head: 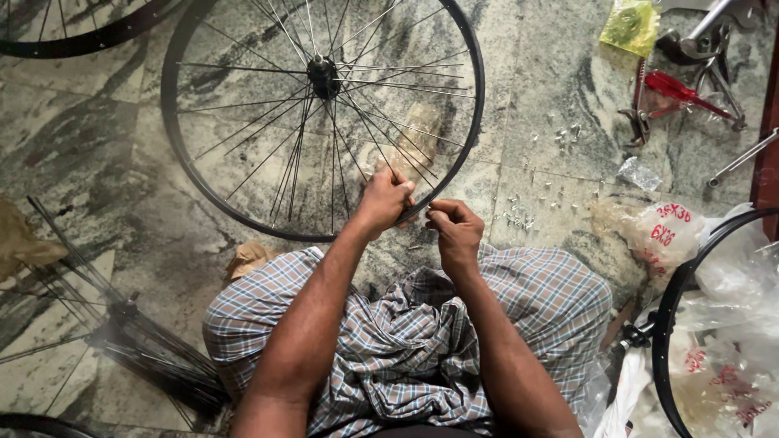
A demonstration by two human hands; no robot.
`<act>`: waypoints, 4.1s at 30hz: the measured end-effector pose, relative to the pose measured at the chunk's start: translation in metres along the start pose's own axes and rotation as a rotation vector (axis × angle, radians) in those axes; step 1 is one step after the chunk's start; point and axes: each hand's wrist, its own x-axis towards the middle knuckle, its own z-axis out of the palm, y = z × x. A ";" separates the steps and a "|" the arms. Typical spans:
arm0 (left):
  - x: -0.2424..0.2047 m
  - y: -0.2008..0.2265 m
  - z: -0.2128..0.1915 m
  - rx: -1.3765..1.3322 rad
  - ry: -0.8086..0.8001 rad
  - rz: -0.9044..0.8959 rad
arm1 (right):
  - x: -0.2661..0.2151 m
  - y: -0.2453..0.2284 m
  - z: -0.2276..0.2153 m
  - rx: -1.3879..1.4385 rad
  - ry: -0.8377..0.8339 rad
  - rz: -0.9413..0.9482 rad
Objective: The person sits on the floor and laces a bicycle wheel by inserting spokes through the rim and hub, then securing them with nipples. The person works methodically around the wheel, handling each spoke individually.
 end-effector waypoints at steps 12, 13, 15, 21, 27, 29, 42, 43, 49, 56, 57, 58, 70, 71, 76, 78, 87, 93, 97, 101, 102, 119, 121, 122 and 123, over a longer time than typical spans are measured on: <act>-0.005 0.011 0.004 0.263 0.098 -0.060 | -0.010 0.020 0.014 -0.020 -0.129 -0.188; -0.006 0.014 0.004 0.261 0.096 -0.060 | -0.010 0.021 0.015 -0.017 -0.129 -0.191; -0.009 0.018 0.004 0.256 0.090 -0.061 | -0.010 0.023 0.017 -0.007 -0.123 -0.208; -0.012 0.020 0.005 0.253 0.086 -0.052 | -0.005 0.027 0.013 -0.012 -0.112 -0.212; -0.010 0.019 0.003 0.174 0.065 -0.037 | 0.003 0.028 0.004 -0.077 -0.119 -0.199; -0.012 0.019 0.006 0.424 0.061 -0.107 | 0.008 0.026 -0.001 -0.096 -0.126 -0.091; -0.008 0.041 0.001 0.994 -0.316 -0.007 | 0.017 0.004 -0.005 -0.080 -0.204 0.022; -0.007 0.043 0.001 1.113 -0.301 0.038 | 0.017 0.002 -0.006 -0.091 -0.223 0.012; -0.006 0.045 0.005 1.151 -0.274 0.148 | 0.017 0.014 -0.009 -0.181 -0.179 -0.043; -0.005 0.043 0.012 1.174 -0.200 0.009 | 0.020 0.024 -0.012 -0.098 -0.226 -0.072; -0.005 0.042 0.010 1.140 -0.203 -0.039 | 0.020 0.026 -0.012 -0.066 -0.216 -0.072; -0.004 0.041 0.009 1.122 -0.232 0.007 | 0.019 0.028 -0.011 -0.035 -0.206 -0.071; 0.001 0.027 0.006 1.127 -0.231 0.162 | 0.013 0.027 -0.005 -0.170 -0.109 -0.001; 0.003 0.030 0.006 1.093 -0.248 0.096 | 0.015 0.024 -0.005 -0.161 -0.121 -0.012; -0.001 0.040 0.005 1.238 -0.230 0.035 | 0.016 0.019 -0.002 -0.119 -0.151 -0.020; -0.003 0.042 0.003 1.176 -0.264 -0.008 | 0.013 0.021 -0.002 -0.188 -0.124 -0.047; -0.007 0.043 0.006 1.254 -0.205 0.079 | 0.009 0.026 0.002 -0.098 -0.120 -0.081; -0.002 0.043 0.002 1.192 -0.281 0.175 | 0.011 0.027 0.000 -0.084 -0.101 -0.061; -0.003 0.039 0.005 1.282 -0.209 0.134 | 0.011 0.027 0.000 -0.092 -0.110 -0.066; 0.002 0.046 -0.006 0.821 -0.124 0.085 | 0.010 0.028 0.001 -0.053 -0.105 -0.089; 0.004 0.050 -0.010 0.691 -0.110 0.024 | 0.010 0.027 0.002 -0.024 -0.106 -0.087; -0.009 0.040 -0.007 1.058 -0.266 0.039 | 0.012 0.021 0.002 -0.185 -0.183 -0.031; -0.006 0.038 -0.005 1.121 -0.287 0.027 | 0.011 0.020 0.003 -0.274 -0.178 -0.048; -0.006 0.035 0.000 1.212 -0.257 0.038 | 0.012 0.019 0.003 -0.245 -0.176 -0.047; -0.006 0.033 0.003 1.301 -0.225 0.047 | 0.013 0.019 0.004 -0.216 -0.176 -0.044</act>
